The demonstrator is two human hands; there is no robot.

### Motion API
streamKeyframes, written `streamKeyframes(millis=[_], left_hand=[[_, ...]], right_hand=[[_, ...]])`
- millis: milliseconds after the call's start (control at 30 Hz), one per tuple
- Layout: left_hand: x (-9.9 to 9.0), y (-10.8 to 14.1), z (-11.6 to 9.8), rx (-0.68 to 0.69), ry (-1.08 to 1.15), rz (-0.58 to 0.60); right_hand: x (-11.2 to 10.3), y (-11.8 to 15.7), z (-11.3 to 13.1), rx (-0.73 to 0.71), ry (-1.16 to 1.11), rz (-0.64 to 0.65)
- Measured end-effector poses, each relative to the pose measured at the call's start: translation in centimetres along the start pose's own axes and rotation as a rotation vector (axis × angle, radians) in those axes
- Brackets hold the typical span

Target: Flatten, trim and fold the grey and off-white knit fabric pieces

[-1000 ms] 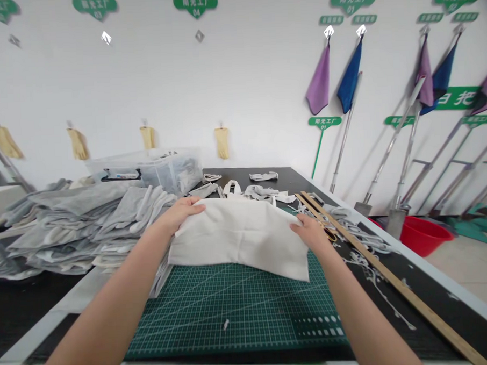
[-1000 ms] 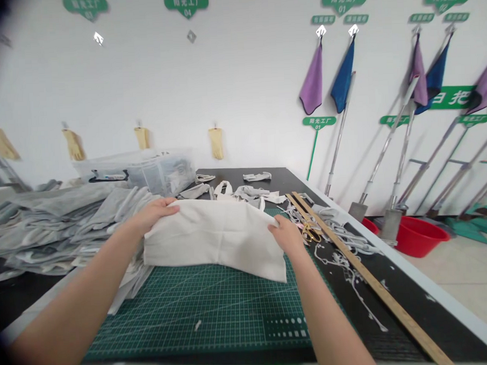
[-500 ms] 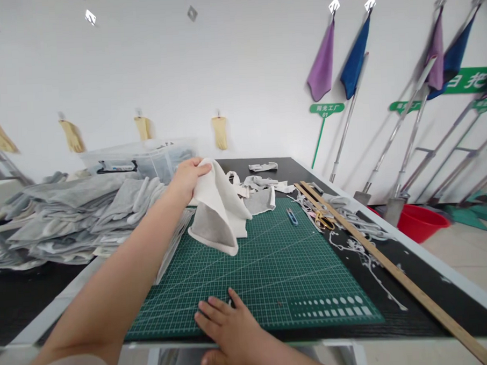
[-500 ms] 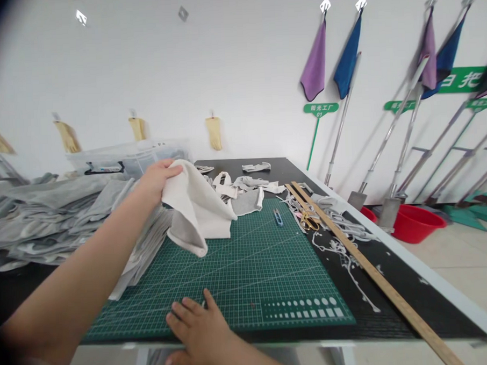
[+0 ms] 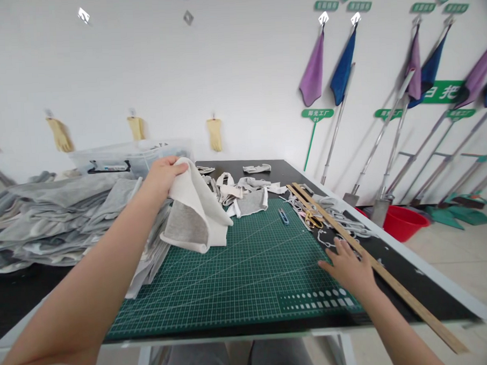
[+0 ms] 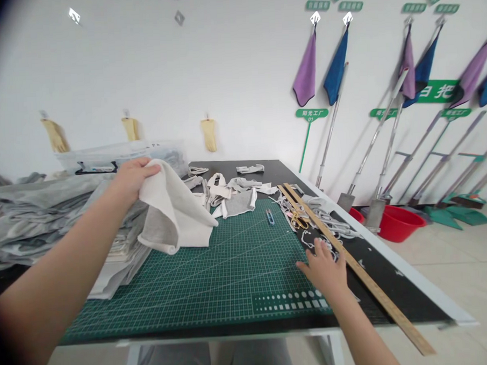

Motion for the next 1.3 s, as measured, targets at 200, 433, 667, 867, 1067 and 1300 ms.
streamKeyframes(millis=[200, 433, 667, 867, 1067, 1300], left_hand=[[2.5, 0.7, -1.7, 0.022, 0.092, 0.11], [4.2, 2.7, -3.3, 0.059, 0.339, 0.03], [7.7, 7.4, -7.5, 0.369, 0.334, 0.126], [8.0, 9.8, -9.4, 0.443, 0.266, 0.272], [6.0, 9.6, -9.1, 0.502, -0.089, 0.318], [4.8, 6.9, -9.1, 0.589, -0.594, 0.212]], right_hand=[[-9.9, 0.8, 2.1, -0.135, -0.788, -0.412], [-13.4, 7.3, 15.9, -0.611, -0.898, -0.212], [-17.2, 4.4, 16.4, -0.271, -1.923, -0.16], [-15.1, 0.4, 12.6, 0.265, -2.398, -0.094], [-18.8, -2.1, 7.1, 0.091, -2.137, -0.33], [-21.4, -6.0, 6.9, -0.06, -1.977, -0.275]])
Point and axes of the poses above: each hand's wrist, its own y-axis away from the middle knuckle, its own x-axis out of the palm, z = x × y, the point moved 10 cm from there along -y, towards the middle knuckle, and after that the axes turned 8 degrees about y, right-handed, at the moved point
